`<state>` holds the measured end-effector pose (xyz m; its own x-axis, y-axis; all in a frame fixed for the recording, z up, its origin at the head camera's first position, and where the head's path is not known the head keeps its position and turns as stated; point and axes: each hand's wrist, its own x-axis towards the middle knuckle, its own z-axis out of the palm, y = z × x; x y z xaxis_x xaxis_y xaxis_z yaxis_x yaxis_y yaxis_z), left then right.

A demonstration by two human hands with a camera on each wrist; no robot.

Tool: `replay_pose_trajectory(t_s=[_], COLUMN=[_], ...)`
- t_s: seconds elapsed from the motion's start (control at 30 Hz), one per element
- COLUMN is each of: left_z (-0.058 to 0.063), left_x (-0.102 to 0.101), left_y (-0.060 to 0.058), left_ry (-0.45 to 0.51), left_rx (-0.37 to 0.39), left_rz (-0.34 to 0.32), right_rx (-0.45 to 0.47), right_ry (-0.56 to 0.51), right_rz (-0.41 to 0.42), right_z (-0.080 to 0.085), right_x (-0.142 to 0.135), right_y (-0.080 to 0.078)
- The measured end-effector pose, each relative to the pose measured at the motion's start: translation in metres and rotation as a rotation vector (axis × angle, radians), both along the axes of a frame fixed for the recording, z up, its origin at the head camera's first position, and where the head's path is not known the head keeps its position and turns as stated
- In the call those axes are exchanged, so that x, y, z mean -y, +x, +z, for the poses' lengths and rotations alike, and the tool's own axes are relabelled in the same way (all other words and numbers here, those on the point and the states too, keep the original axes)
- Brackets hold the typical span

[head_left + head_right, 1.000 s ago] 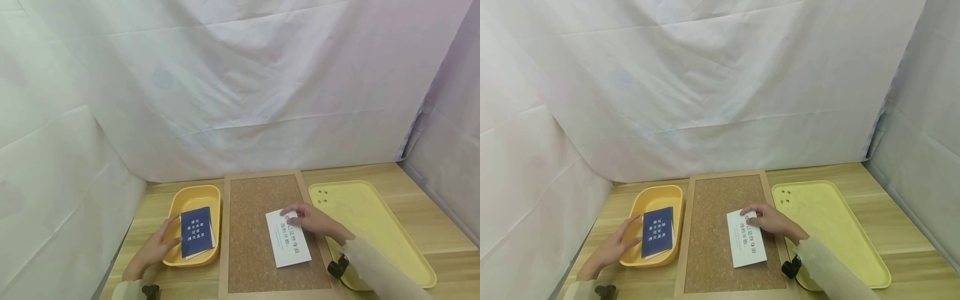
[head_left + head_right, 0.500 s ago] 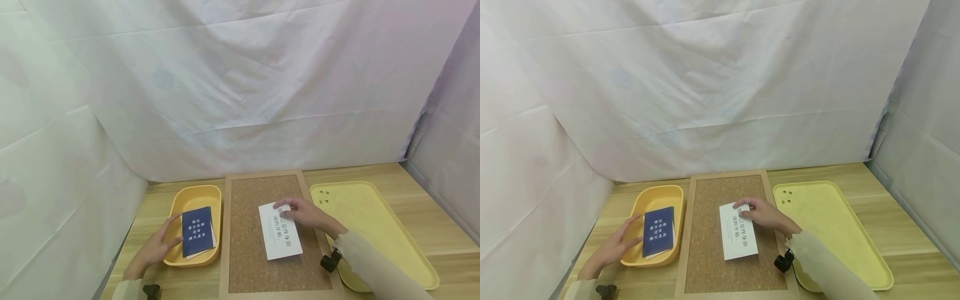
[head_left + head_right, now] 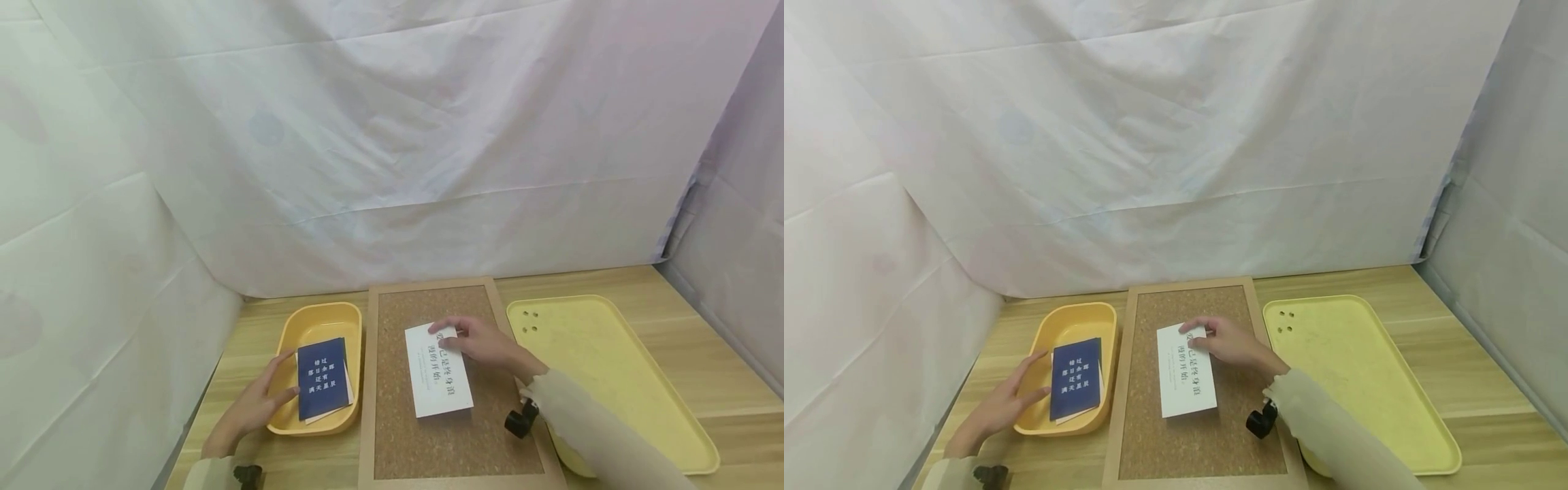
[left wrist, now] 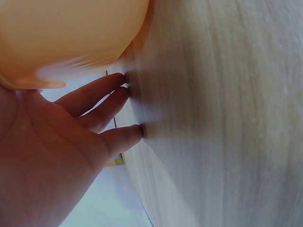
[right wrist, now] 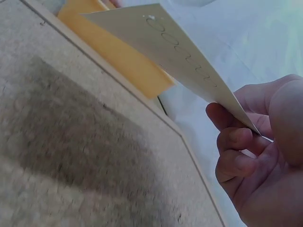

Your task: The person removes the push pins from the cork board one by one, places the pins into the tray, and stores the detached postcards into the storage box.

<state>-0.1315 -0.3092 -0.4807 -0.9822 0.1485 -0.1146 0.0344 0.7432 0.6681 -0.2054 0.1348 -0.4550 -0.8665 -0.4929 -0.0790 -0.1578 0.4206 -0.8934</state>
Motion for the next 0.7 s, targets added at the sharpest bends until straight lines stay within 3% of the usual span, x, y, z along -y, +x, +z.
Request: replay_pose_trajectory(t_s=[0.43, 0.7], left_z=[0.000, 0.001], left_x=[0.005, 0.005], left_y=[0.002, 0.004], left_ry=[-0.009, -0.017], left_rx=[0.027, 0.006], left_rz=[0.011, 0.010], right_rx=[0.000, 0.039], right_ry=[0.012, -0.072], right_rz=[-0.017, 0.022], right_z=[0.011, 0.012], right_x=[0.042, 0.069], right_y=[-0.003, -0.006])
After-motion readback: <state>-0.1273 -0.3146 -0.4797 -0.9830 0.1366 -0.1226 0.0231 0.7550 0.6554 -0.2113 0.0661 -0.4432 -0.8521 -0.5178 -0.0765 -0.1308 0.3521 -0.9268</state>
